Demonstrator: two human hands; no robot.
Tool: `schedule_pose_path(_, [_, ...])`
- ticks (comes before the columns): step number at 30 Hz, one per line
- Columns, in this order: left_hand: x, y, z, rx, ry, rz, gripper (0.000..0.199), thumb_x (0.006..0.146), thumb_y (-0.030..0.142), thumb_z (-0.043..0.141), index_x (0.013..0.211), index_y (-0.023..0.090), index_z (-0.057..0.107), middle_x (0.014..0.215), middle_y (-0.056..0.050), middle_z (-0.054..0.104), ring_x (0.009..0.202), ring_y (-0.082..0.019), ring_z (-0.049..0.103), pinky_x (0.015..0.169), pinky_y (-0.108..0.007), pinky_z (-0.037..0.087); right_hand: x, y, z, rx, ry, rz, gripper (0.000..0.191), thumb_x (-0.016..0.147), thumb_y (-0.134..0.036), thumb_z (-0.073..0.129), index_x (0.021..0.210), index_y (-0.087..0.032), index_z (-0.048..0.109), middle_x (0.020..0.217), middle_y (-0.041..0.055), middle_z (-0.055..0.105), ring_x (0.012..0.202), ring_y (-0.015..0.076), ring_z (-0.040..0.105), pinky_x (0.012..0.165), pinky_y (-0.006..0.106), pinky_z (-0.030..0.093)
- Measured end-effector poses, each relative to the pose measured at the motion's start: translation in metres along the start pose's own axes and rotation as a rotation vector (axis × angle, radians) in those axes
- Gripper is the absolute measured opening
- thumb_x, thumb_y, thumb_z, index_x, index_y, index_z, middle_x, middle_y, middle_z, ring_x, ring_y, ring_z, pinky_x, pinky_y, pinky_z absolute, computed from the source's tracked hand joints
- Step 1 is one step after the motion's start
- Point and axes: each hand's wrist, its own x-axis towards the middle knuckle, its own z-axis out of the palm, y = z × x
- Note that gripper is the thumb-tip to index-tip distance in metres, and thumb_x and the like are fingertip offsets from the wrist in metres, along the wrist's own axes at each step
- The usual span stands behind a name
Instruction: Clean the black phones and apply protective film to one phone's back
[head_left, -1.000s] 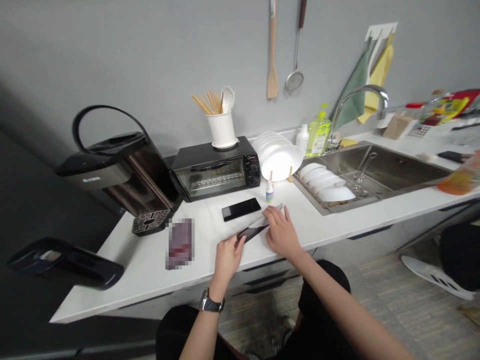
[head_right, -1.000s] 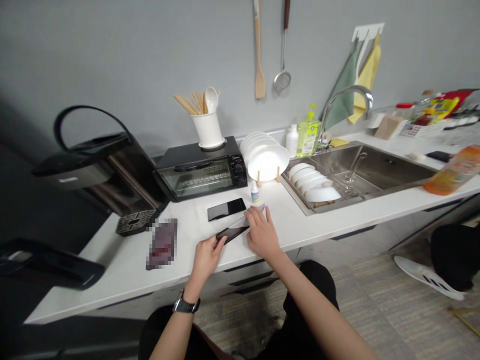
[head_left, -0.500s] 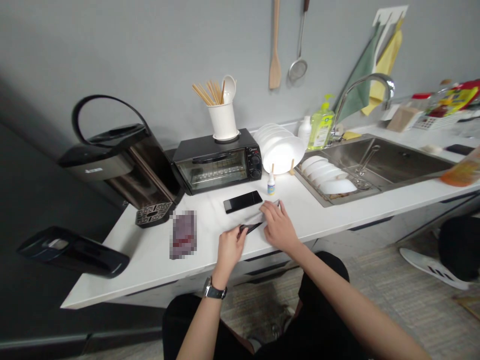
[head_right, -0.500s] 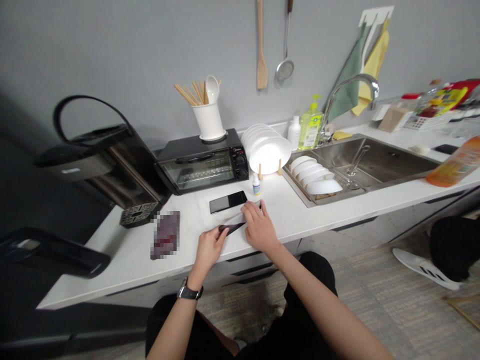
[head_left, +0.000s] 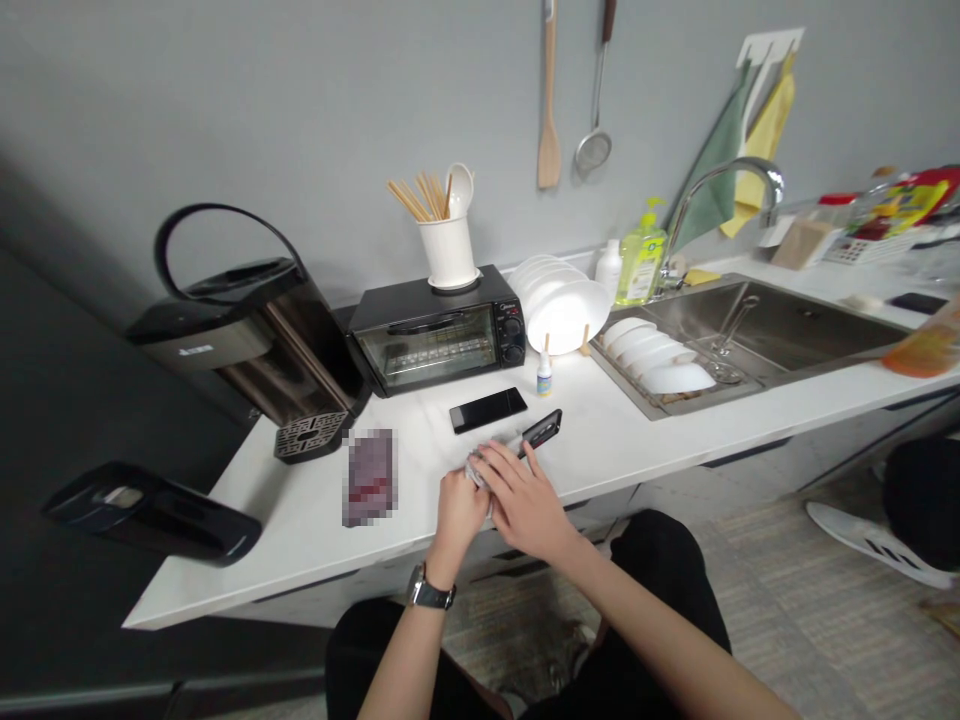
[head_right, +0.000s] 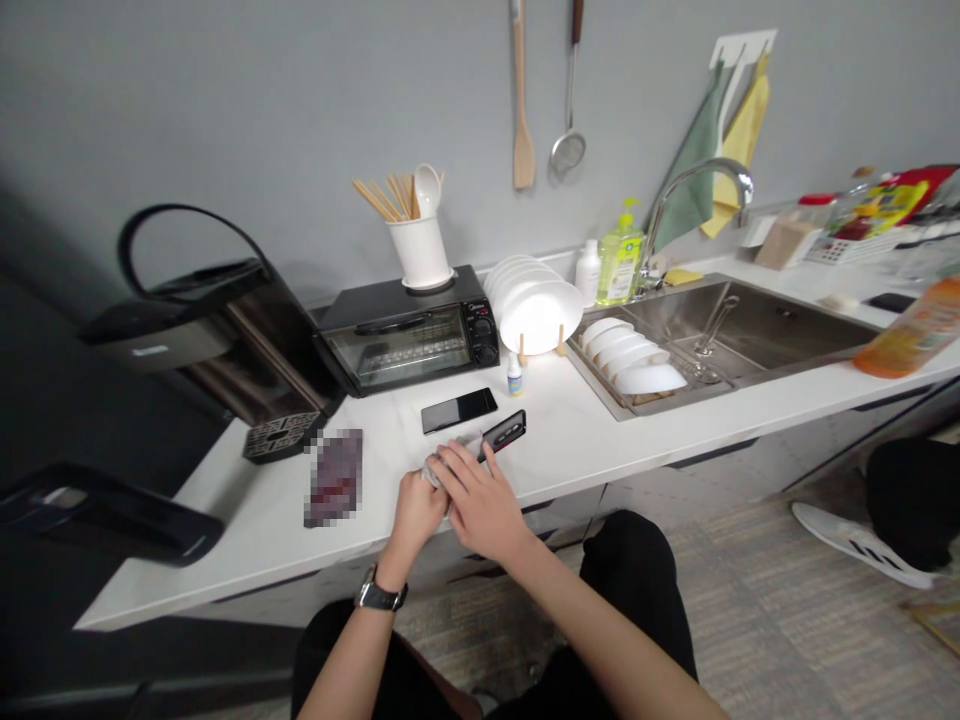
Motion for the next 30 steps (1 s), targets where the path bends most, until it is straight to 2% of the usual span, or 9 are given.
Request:
schedule_pose_path(4, [0.001,0.004,0.001,-0.03,0.039,-0.013,0.028,0.1,0.025,0.055,0.079,0.016,0.072,0.072,-0.008,0.075,0.063,-0.017,0.066,0.062,-0.025,0.04,0.001,0.057,-0.019,-0.092,0.066,0.116,0.066,0.094,-0.018,0.048,0.159,-0.012,0.04,0.163,0.0153,0.047,0.157,0.0281,0.033,0.131,0.057,0.008])
schedule_pose_path(7, [0.001,0.006,0.001,-0.036,0.076,-0.027,0.032,0.103,0.036,0.056,0.084,0.016,0.073,0.068,-0.006,0.073,0.058,-0.016,0.062,0.06,-0.025,0.036,0.005,0.079,-0.025,-0.14,0.107,0.209,0.063,0.092,-0.017,0.05,0.154,-0.009,0.044,0.16,0.0176,0.05,0.155,0.0308,0.036,0.131,0.058,0.012])
schedule_pose_path(10, [0.002,0.005,0.002,-0.022,0.074,-0.031,0.029,0.103,0.033,0.056,0.088,0.016,0.075,0.069,-0.006,0.073,0.058,-0.016,0.062,0.06,-0.025,0.035,0.007,0.061,-0.019,-0.105,0.114,0.214,0.067,0.086,-0.016,0.051,0.152,-0.004,0.043,0.16,0.0214,0.048,0.158,0.0333,0.03,0.131,0.058,0.014])
schedule_pose_path(14, [0.001,0.002,0.003,0.01,0.012,-0.027,0.026,0.096,0.014,0.055,0.078,0.016,0.073,0.071,-0.007,0.074,0.059,-0.016,0.063,0.061,-0.026,0.035,0.006,0.01,-0.005,0.027,0.021,0.055,0.071,0.084,-0.017,0.05,0.154,-0.005,0.043,0.161,0.0198,0.047,0.16,0.0307,0.025,0.132,0.056,0.011])
schedule_pose_path(16, [0.0,0.001,0.003,0.025,-0.003,-0.031,0.025,0.091,0.007,0.055,0.072,0.015,0.071,0.071,-0.008,0.075,0.06,-0.016,0.063,0.061,-0.026,0.035,0.005,0.001,-0.004,0.046,-0.019,-0.013,0.071,0.086,-0.017,0.049,0.156,-0.007,0.042,0.162,0.0177,0.047,0.159,0.0286,0.027,0.133,0.055,0.008])
schedule_pose_path(19, [0.0,0.0,0.004,0.018,0.008,-0.026,0.025,0.096,0.014,0.056,0.078,0.015,0.073,0.074,-0.008,0.076,0.062,-0.017,0.065,0.062,-0.026,0.036,0.005,0.025,-0.011,-0.012,-0.025,-0.034,0.072,0.086,-0.013,0.047,0.158,-0.01,0.039,0.162,0.0167,0.047,0.158,0.0276,0.031,0.133,0.057,0.005])
schedule_pose_path(25, [0.001,0.003,0.004,-0.021,0.08,0.0,0.03,0.104,0.035,0.058,0.092,0.016,0.076,0.073,-0.006,0.075,0.059,-0.016,0.063,0.061,-0.026,0.036,-0.001,0.098,-0.032,-0.149,0.082,0.156,0.076,0.077,-0.009,0.05,0.153,-0.008,0.042,0.157,0.0183,0.052,0.155,0.0321,0.036,0.13,0.059,0.016])
schedule_pose_path(27, [0.001,0.004,0.004,-0.013,0.08,0.005,0.029,0.104,0.034,0.058,0.094,0.015,0.077,0.073,-0.007,0.076,0.061,-0.017,0.065,0.062,-0.027,0.037,-0.002,0.09,-0.029,-0.133,0.102,0.183,0.076,0.077,-0.011,0.051,0.152,-0.007,0.042,0.157,0.0197,0.051,0.156,0.0332,0.034,0.13,0.059,0.018])
schedule_pose_path(30, [0.0,0.004,0.004,0.008,0.052,0.003,0.026,0.104,0.029,0.057,0.096,0.016,0.077,0.078,-0.008,0.078,0.066,-0.018,0.069,0.064,-0.027,0.039,0.0,0.049,-0.015,-0.056,0.108,0.157,0.076,0.077,-0.013,0.052,0.152,-0.005,0.042,0.157,0.0211,0.05,0.158,0.0339,0.028,0.13,0.06,0.014])
